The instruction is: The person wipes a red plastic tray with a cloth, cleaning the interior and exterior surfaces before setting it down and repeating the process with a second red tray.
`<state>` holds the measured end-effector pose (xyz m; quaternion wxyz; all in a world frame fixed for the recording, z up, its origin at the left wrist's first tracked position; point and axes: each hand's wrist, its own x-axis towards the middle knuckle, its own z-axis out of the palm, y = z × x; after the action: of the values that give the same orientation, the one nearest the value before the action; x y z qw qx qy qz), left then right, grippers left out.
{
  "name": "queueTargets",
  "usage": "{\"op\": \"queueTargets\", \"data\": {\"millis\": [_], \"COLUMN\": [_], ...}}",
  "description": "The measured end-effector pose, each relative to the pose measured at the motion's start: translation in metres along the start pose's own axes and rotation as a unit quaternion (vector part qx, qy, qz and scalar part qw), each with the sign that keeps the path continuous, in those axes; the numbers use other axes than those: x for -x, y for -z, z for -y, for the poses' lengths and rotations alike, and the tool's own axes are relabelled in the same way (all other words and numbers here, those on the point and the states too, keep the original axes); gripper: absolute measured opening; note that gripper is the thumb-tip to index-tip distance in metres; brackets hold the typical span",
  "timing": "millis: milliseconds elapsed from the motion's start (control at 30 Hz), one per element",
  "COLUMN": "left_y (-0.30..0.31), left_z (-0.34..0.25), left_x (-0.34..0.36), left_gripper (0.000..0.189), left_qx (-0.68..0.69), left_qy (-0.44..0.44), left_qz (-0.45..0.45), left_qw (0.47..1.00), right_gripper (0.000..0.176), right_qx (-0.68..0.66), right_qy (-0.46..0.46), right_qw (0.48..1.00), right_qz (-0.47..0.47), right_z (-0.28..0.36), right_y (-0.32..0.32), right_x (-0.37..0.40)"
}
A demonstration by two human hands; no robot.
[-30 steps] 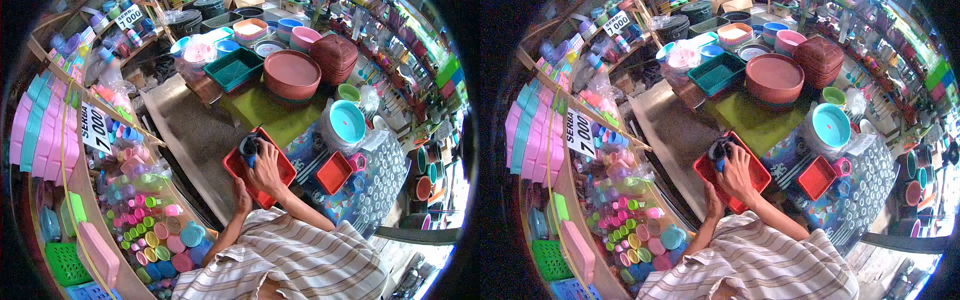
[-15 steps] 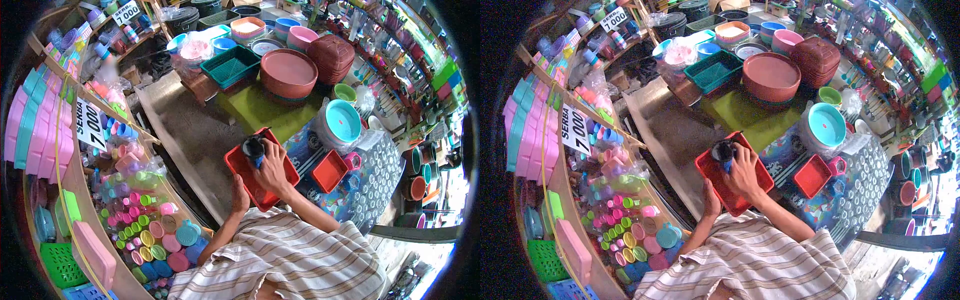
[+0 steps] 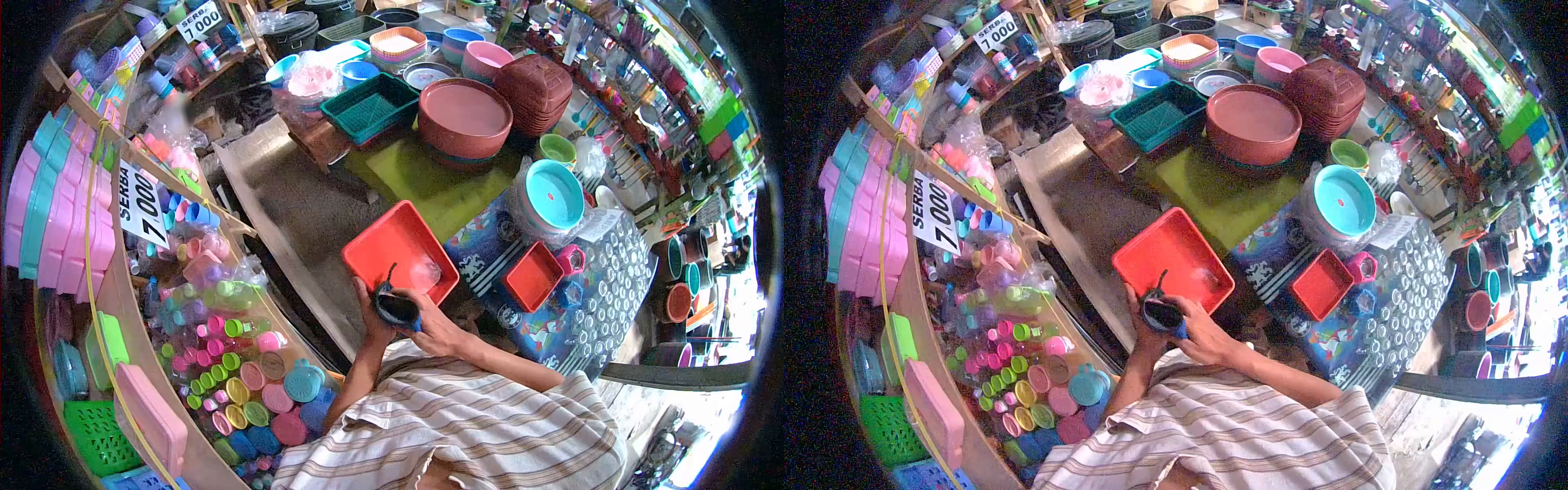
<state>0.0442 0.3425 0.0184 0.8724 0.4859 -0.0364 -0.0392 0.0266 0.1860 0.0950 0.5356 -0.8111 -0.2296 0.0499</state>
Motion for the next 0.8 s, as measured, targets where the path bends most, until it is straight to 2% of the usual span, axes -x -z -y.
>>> {"op": "queueTargets", "data": {"millis": [33,100,167,233,300,433,500,567,633,700,767,800], "left_y": [0.000,-0.003,-0.004,-0.007,-0.008,-0.014,-0.014,-0.014,-0.010,-0.009,-0.013,-0.020], "left_z": [0.001,0.012,0.024,0.034,0.036,0.036,0.034,0.030,0.023,0.014,0.002,-0.005], "left_x": [0.000,-0.001,-0.004,-0.004,-0.004,-0.010,-0.015,-0.022,-0.030,-0.035,-0.041,-0.045], "left_gripper": [0.053,0.054,0.056,0.058,0.060,0.065,0.067,0.070,0.073,0.075,0.078,0.080], "left_qx": [-0.109,-0.192,-0.231,-0.262,-0.241,-0.127,-0.048,0.027,0.100,0.161,0.147,0.090], "left_qy": [-0.037,-0.019,-0.010,-0.010,-0.003,0.039,0.054,0.058,0.047,0.037,0.037,0.062], "left_qz": [0.006,0.028,0.039,0.043,0.030,-0.027,-0.058,-0.079,-0.087,-0.093,-0.154,-0.233], "left_qw": [0.993,0.981,0.972,0.964,0.970,0.991,0.996,0.995,0.990,0.982,0.976,0.966], "right_gripper": [0.072,0.079,0.084,0.090,0.088,0.087,0.086,0.084,0.083,0.080,0.080,0.080], "right_qx": [0.039,0.083,0.105,0.100,0.136,0.128,0.101,0.113,0.095,0.085,0.119,0.159], "right_qy": [0.020,0.020,0.053,0.044,-0.020,0.017,0.020,0.036,0.059,0.033,0.078,0.108], "right_qw": [0.999,0.996,0.991,0.984,0.979,0.981,0.992,0.991,0.994,0.995,0.984,0.973], "right_qz": [0.013,0.020,-0.067,-0.140,-0.153,-0.143,-0.068,-0.060,0.003,0.025,0.104,0.124], "right_z": [0.005,0.006,0.013,0.014,0.025,0.029,0.027,0.020,0.015,0.013,-0.012,-0.007], "right_y": [0.002,0.003,0.003,0.000,-0.001,-0.004,0.000,0.004,0.010,0.021,0.034,0.046], "right_x": [0.002,-0.001,-0.015,-0.030,-0.037,-0.029,-0.022,-0.012,-0.003,0.008,0.021,0.022]}}
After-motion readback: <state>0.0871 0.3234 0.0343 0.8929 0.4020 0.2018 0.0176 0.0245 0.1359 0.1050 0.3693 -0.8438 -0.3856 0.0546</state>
